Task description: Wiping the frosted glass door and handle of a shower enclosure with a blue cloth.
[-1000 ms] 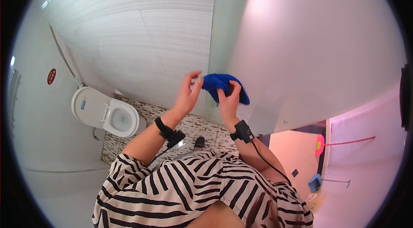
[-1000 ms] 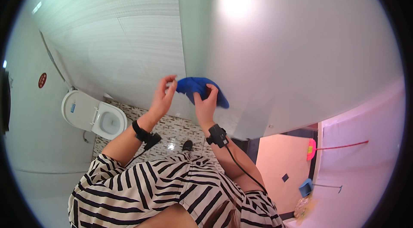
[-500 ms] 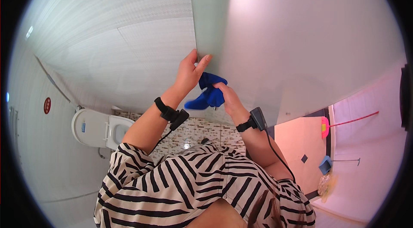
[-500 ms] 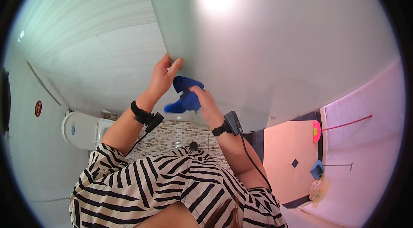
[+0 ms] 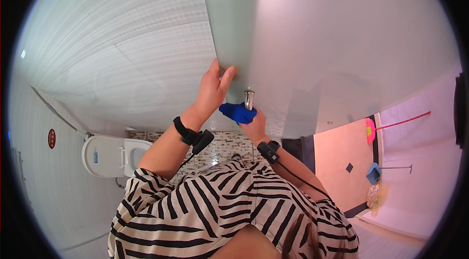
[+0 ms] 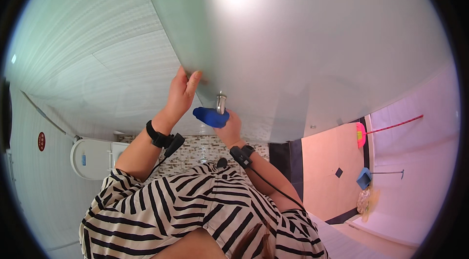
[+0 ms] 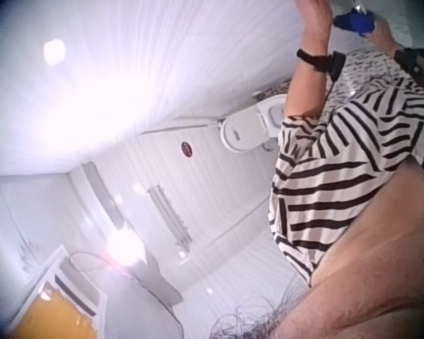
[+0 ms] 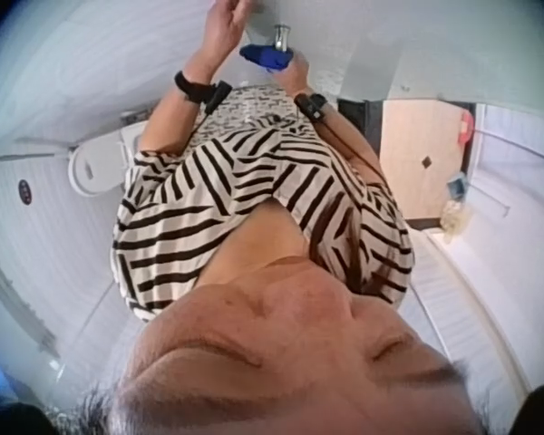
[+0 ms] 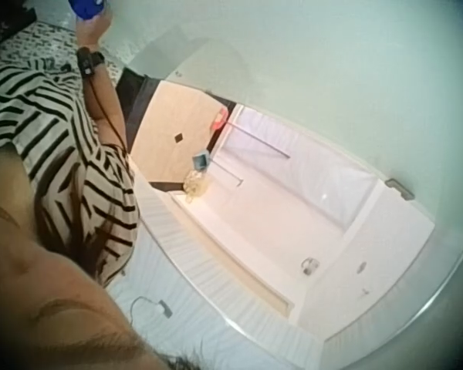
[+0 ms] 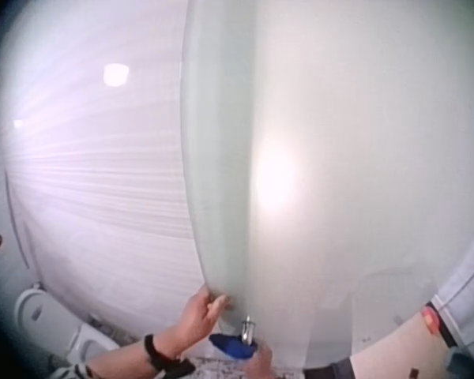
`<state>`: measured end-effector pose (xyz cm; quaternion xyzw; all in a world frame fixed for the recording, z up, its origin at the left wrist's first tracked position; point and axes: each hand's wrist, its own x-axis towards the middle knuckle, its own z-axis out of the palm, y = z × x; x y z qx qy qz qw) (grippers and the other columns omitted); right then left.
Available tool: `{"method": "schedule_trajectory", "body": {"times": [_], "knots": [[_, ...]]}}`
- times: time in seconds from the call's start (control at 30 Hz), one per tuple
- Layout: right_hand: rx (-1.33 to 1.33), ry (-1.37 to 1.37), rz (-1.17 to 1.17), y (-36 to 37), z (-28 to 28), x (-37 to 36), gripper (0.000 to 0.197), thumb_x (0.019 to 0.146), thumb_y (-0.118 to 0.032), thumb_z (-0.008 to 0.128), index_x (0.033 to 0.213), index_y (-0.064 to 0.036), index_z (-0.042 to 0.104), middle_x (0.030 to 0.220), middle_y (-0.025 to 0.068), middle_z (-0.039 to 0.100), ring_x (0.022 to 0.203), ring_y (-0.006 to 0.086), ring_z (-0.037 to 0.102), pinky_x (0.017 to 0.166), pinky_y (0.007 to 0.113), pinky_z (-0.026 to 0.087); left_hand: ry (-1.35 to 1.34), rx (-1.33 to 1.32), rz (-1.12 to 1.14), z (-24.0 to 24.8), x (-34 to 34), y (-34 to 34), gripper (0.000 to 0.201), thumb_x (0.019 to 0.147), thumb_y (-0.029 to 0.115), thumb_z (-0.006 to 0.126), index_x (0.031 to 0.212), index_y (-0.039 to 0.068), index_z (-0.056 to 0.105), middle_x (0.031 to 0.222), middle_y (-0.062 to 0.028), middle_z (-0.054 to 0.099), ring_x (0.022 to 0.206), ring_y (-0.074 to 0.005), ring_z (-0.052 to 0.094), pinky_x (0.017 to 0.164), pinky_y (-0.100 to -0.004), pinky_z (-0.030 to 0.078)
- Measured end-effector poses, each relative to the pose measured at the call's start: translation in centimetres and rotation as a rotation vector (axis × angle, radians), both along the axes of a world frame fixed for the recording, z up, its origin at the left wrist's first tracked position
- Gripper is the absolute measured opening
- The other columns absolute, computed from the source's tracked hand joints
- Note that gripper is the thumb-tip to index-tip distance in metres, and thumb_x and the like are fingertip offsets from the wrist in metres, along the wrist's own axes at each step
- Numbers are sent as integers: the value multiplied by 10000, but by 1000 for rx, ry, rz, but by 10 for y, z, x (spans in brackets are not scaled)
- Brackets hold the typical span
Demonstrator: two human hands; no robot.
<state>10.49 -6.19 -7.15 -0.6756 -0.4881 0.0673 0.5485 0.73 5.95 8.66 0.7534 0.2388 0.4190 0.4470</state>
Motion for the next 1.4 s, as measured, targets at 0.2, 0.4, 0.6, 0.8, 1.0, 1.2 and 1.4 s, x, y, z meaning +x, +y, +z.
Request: {"method": "schedule_trajectory", "body": {"times": [0.2, 0.4, 0.6, 0.8, 1.0, 1.2, 1.4], "knots": [[-104, 170, 81, -2, -30, 4, 251, 741, -232, 722, 899, -46, 666, 832, 163, 660, 773, 357, 636, 694, 406, 510, 8, 27, -4, -8, 2, 8, 292, 987, 259, 543, 1143, 13, 527, 884, -117, 682, 776, -225, 660, 709, -335, 505], [43, 1118, 118, 16, 22, 7, 240, 874, -225, 651, 902, 13, 656, 773, -2, 635, 707, 93, 568, 619, 291, 465, 167, 255, 176, -16, 0, 9, 251, 983, 207, 539, 1144, 14, 536, 880, -149, 694, 769, -269, 665, 701, -349, 505], [95, 889, 152, 22, 26, 3, 316, 900, -280, 603, 744, -6, 611, 604, 30, 569, 554, 97, 523, 498, 298, 404, 101, 253, 116, -11, 3, 8, 248, 1002, 168, 493, 1170, -11, 527, 979, -140, 656, 853, -220, 627, 778, -348, 491], [112, 639, 208, -4, 6, -2, 218, 799, -261, 698, 883, -67, 641, 735, 135, 654, 637, 275, 633, 605, 340, 488, 53, 180, 24, -13, 2, 8, 300, 1035, 154, 407, 1254, -29, 500, 1183, -118, 576, 1080, -213, 531, 970, -335, 395], [19, 44, 201, -7, -81, 20, 310, 669, -127, 667, 975, -89, 636, 820, 152, 588, 769, 392, 559, 667, 474, 439, 63, 210, 33, -12, 8, 10, 296, 1029, 170, 432, 1245, -21, 500, 1191, -113, 560, 1069, -199, 526, 948, -323, 407], [-265, 425, 368, -10, -37, 13, 314, 756, -237, 732, 1013, -79, 640, 888, 141, 661, 801, 251, 644, 738, 359, 489, 113, 256, 57, -9, -2, 11, 283, 1021, 158, 444, 1230, -21, 509, 1145, -137, 586, 1029, -225, 552, 922, -332, 425], [43, 663, 239, 9, 43, 5, 271, 852, -200, 703, 1037, -16, 632, 884, 82, 681, 763, 145, 617, 726, 319, 502, 166, 272, 129, -17, -6, 20, 287, 1019, 194, 459, 1211, -13, 511, 1080, -148, 613, 980, -234, 579, 873, -344, 452]]}}
